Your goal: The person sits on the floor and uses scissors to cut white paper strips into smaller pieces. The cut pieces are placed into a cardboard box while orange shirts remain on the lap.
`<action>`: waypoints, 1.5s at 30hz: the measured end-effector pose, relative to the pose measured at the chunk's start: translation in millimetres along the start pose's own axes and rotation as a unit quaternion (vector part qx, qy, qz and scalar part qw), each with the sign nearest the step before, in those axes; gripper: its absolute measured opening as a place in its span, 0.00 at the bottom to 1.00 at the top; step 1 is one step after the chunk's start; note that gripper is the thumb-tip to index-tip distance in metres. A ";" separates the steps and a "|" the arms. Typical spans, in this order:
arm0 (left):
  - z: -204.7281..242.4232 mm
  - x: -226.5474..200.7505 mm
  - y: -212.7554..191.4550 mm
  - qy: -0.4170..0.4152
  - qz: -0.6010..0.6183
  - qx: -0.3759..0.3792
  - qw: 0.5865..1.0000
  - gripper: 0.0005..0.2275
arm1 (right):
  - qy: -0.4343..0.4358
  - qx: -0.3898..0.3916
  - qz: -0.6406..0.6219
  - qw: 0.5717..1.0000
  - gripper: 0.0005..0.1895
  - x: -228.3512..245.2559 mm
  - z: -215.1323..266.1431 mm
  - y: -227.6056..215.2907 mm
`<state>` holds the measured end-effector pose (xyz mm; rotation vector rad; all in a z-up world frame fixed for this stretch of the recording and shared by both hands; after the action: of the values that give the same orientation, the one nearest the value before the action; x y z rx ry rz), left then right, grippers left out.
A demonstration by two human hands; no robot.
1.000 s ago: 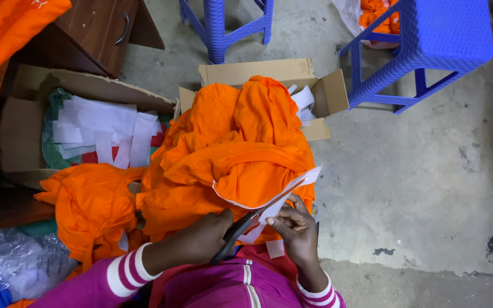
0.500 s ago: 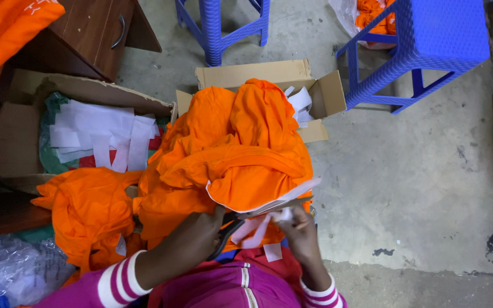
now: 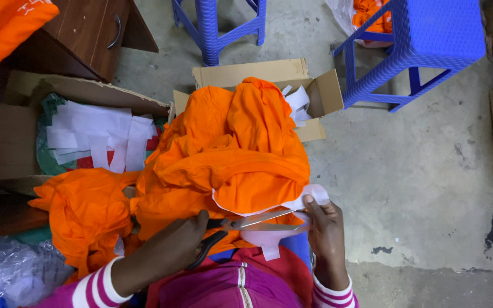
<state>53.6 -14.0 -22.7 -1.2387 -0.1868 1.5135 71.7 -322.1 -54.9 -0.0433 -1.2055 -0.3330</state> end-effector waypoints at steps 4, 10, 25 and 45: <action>4.9 4.2 11.1 -0.030 0.071 0.099 0.992 0.16 | -0.051 0.005 0.163 0.985 0.09 10.5 15.6 0.6; 2.4 -4.5 7.2 -0.002 0.080 0.081 0.993 0.13 | -0.105 0.102 0.065 0.987 0.29 20.8 26.4 19.9; 5.4 -14.4 -0.1 -0.011 0.086 0.073 0.994 0.12 | -0.159 0.124 0.111 0.973 0.13 32.5 38.2 48.9; 16.8 -21.1 -11.7 -0.109 0.181 0.074 0.974 0.11 | -0.343 0.083 0.253 0.901 0.09 -4.3 57.1 98.0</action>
<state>44.7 -18.3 5.0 -1.0212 0.0123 1.9446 45.5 -216.1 -24.1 -0.3430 -1.8573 0.2774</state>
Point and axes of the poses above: each hand's wrist, its own z-axis away from the middle knuckle, its own y-axis out of the palm, x = y × z, the point moved 6 cm from there along -z, towards the middle knuckle, and after that the axes turned 6 degrees about z, right-handed, at the moved point
